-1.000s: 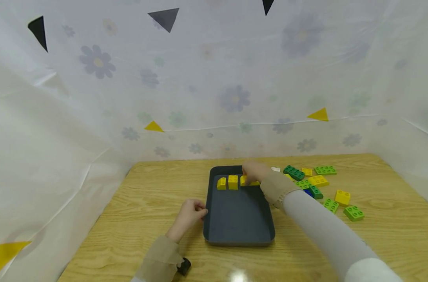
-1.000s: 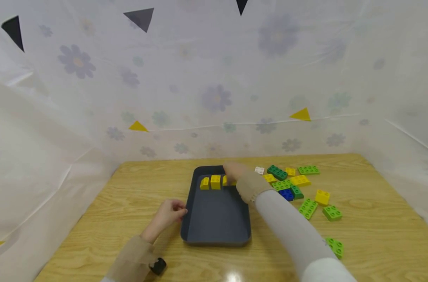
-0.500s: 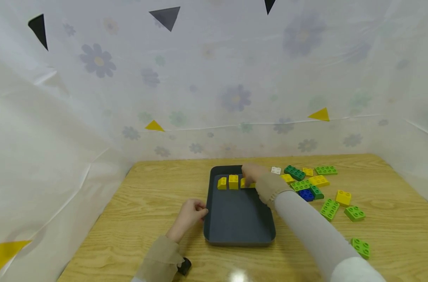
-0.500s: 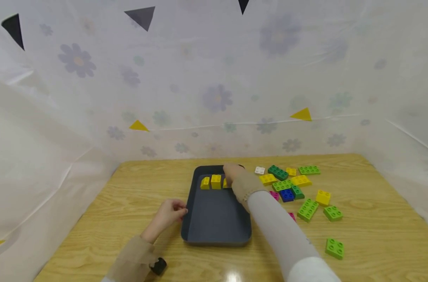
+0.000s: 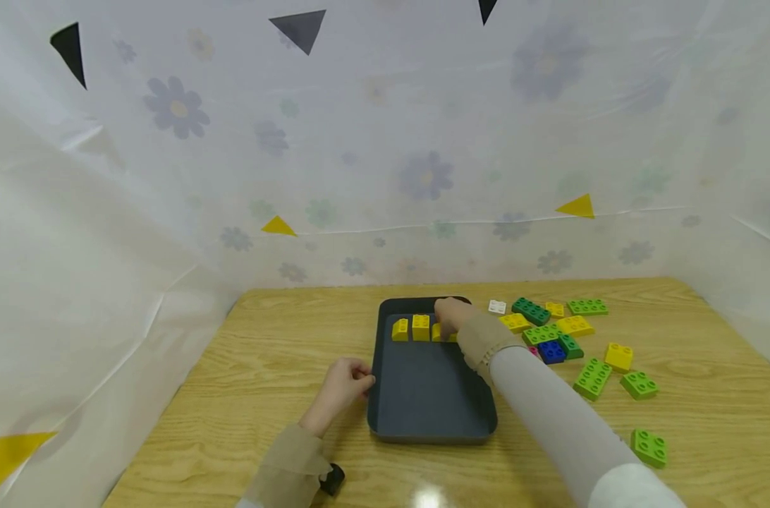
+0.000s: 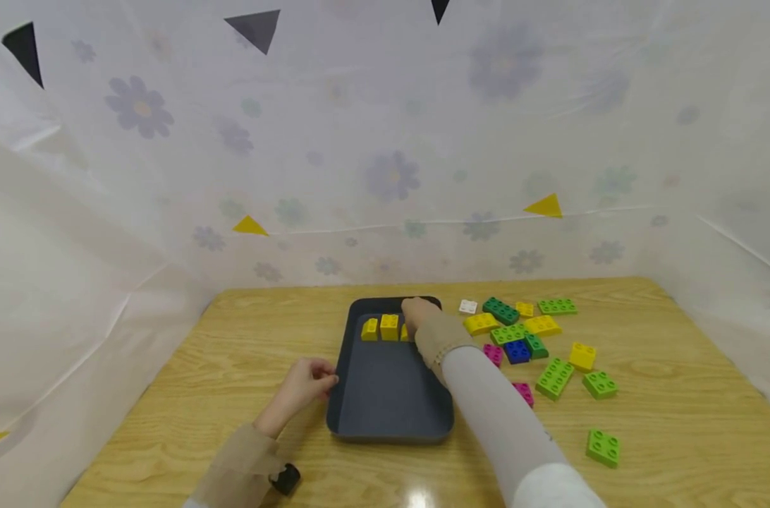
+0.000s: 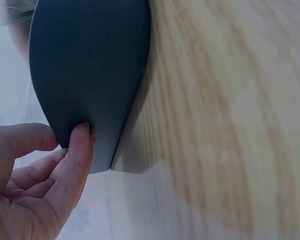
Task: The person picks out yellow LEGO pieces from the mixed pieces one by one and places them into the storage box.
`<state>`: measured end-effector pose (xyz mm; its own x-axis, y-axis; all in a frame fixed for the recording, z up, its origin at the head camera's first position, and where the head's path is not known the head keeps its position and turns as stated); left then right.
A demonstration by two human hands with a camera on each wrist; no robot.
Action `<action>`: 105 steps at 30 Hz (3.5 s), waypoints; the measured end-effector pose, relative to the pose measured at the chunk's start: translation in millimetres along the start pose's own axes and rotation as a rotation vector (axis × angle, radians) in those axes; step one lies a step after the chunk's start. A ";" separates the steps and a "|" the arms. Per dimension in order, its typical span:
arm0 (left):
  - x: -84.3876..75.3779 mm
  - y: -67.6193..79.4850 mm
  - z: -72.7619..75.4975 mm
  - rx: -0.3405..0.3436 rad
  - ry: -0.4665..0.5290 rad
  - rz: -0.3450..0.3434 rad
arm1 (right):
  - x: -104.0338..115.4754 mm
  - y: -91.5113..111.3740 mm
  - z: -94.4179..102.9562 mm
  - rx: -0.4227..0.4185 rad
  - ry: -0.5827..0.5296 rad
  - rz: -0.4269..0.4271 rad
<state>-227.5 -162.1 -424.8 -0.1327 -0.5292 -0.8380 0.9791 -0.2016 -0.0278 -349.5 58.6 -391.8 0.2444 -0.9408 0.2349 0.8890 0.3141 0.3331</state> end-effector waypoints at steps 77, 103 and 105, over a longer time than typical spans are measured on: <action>-3.7 1.3 -1.2 0.002 -0.004 -0.005 | -123.3 45.4 3.7 -0.138 -0.075 0.156; -2.1 0.6 -2.0 -0.001 0.006 -0.012 | -127.5 50.4 7.0 -0.182 -0.219 0.187; -2.4 0.6 -2.2 -0.003 0.008 -0.007 | -128.7 51.1 8.5 -0.185 -0.250 0.183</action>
<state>-226.3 -159.1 -424.0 -0.1380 -0.5213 -0.8421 0.9786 -0.2029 -0.0348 -338.8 196.8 -397.3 0.3241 -0.8037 0.4991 0.8999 0.4246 0.0994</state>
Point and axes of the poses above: each hand's wrist, its own y-axis away from the middle knuckle, its own z-axis out of the back of the hand, x = y × z, the point moved 1 cm from there along -y, towards the middle knuckle, and after that the axes turned 2 degrees about -z, right-handed, at the moved point
